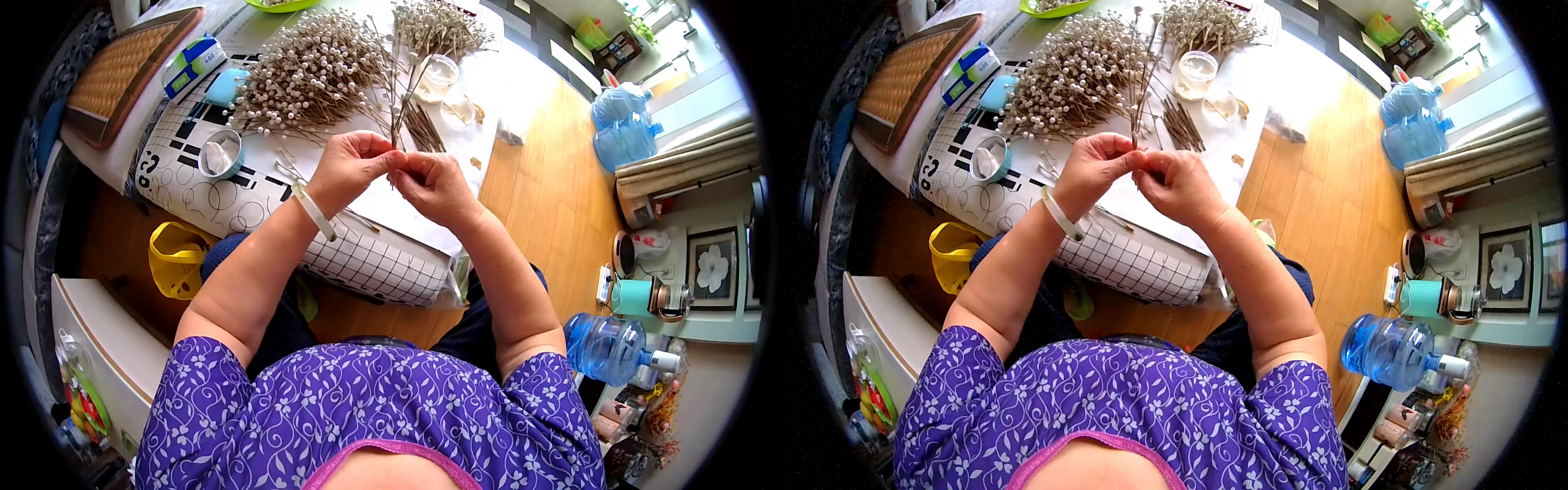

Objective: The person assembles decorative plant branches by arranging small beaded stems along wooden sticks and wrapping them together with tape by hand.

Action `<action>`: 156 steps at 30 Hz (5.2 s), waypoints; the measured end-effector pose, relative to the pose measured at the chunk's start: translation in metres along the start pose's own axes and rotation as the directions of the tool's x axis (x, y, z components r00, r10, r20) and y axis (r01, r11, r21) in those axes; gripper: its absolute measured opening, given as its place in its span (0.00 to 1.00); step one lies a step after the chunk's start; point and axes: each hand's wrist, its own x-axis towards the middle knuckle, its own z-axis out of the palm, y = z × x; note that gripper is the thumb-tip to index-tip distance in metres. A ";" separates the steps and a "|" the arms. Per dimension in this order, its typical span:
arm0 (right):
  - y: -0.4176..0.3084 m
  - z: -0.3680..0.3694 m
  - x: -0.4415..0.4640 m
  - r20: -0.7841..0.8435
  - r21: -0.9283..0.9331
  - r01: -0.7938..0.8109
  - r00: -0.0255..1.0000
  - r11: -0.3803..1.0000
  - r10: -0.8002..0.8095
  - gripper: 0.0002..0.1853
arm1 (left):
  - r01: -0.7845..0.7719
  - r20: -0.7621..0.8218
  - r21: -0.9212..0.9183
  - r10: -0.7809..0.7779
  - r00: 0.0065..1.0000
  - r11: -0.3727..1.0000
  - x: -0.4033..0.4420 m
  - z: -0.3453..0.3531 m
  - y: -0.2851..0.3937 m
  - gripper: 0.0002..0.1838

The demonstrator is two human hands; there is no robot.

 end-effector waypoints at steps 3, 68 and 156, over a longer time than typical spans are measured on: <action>-0.001 -0.005 -0.001 0.097 -0.186 -0.078 0.991 0.979 0.097 0.07 | 0.025 0.009 -0.008 -0.025 1.000 1.000 0.000 0.002 -0.001 0.09; 0.008 -0.005 -0.014 0.068 0.062 -0.076 0.995 0.995 0.071 0.06 | 0.027 0.078 -0.024 -0.025 0.997 0.999 0.003 0.006 -0.007 0.06; 0.017 -0.039 0.011 0.049 0.299 -0.383 0.921 0.874 0.387 0.10 | 0.205 0.111 0.008 -0.205 0.972 0.979 -0.004 0.009 0.003 0.08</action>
